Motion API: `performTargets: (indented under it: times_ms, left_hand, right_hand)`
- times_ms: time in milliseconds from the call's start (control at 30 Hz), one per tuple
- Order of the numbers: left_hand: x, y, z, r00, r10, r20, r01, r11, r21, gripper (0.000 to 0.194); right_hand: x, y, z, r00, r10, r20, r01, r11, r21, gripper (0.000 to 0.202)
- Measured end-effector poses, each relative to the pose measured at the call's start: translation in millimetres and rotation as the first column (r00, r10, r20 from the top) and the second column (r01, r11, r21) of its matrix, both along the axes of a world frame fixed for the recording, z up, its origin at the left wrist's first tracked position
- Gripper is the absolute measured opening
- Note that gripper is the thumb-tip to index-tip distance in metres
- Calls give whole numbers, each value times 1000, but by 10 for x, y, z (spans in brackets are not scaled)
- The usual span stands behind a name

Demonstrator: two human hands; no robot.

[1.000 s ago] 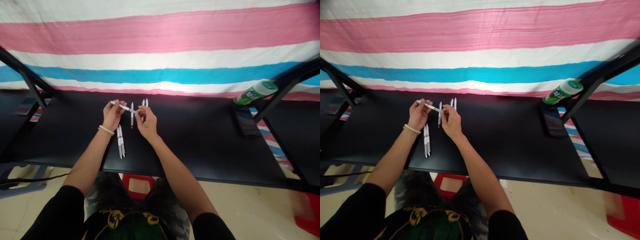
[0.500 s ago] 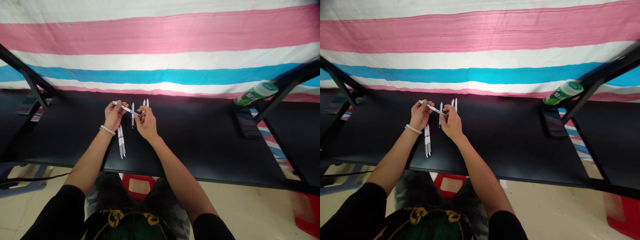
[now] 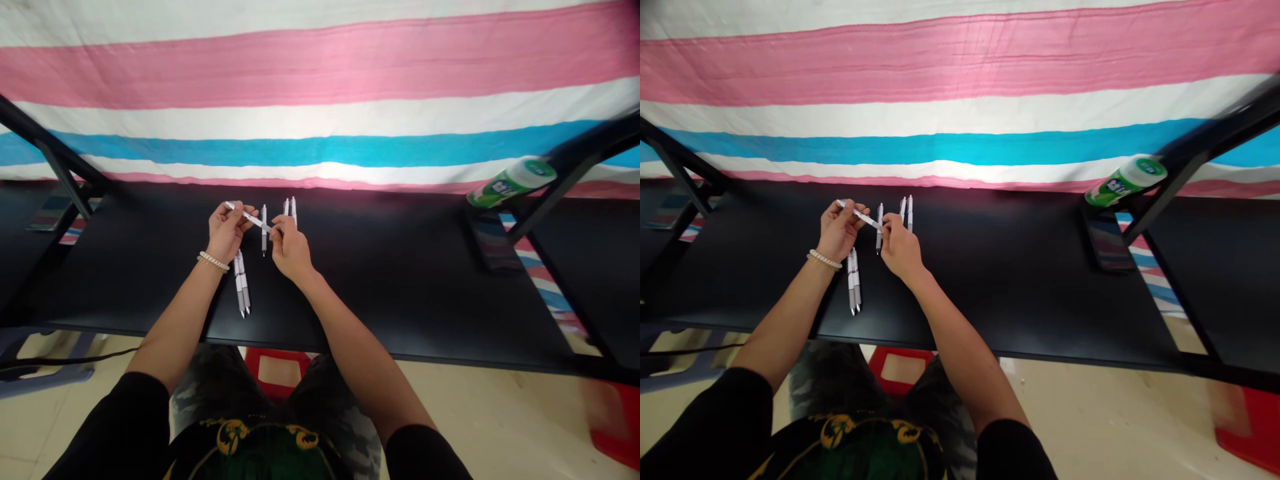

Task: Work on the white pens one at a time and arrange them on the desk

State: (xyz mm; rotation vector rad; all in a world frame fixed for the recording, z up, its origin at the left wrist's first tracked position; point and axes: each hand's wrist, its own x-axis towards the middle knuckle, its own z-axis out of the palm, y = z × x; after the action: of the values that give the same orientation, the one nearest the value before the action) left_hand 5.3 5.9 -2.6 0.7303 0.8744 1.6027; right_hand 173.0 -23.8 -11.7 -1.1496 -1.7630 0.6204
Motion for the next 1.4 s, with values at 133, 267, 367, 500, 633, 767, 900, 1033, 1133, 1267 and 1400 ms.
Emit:
performTargets:
  times_ms: [133,267,367,500,633,767,900,1033,1133,1267,1400]
  left_hand:
    - [6,-15,32,998,-41,36,43,999,-33,21]
    - [-35,4,90,985,-22,172,25,1000,-16,12]
    - [-148,-3,139,951,-35,308,36,999,4,13]
    - [-324,-48,173,913,-84,400,104,994,-28,57]
    - [-366,-69,198,919,-65,389,107,990,-89,54]
    - [-318,-70,229,933,-44,356,88,990,-108,59]
    - [-306,-59,237,940,-25,341,71,990,-124,58]
    - [-314,-48,231,942,-36,333,92,984,-156,53]
    - [-307,-51,219,929,-32,368,83,988,-126,63]
    - [-309,-53,207,923,-25,384,77,990,-122,65]
    - [-315,-48,217,921,-63,384,123,983,-135,52]
  right_hand:
    - [-9,25,-15,991,34,-132,-40,998,-46,10]
    - [-37,55,-34,940,53,-338,-97,989,-114,26]
    - [-22,82,-41,924,-11,-382,-34,993,-109,31]
    - [33,118,-54,942,-71,-329,40,994,-102,30]
    - [55,126,-62,951,-102,-292,82,994,-78,31]
    - [50,122,-65,959,-104,-264,89,994,-68,32]
    - [46,128,-74,962,-110,-252,96,993,-65,32]
    - [45,128,-76,967,-113,-230,102,993,-60,33]
    - [47,123,-69,969,-121,-217,112,992,-51,33]
    - [50,120,-52,972,-122,-203,118,993,-33,30]
    - [43,118,-38,972,-127,-200,122,992,-38,28]
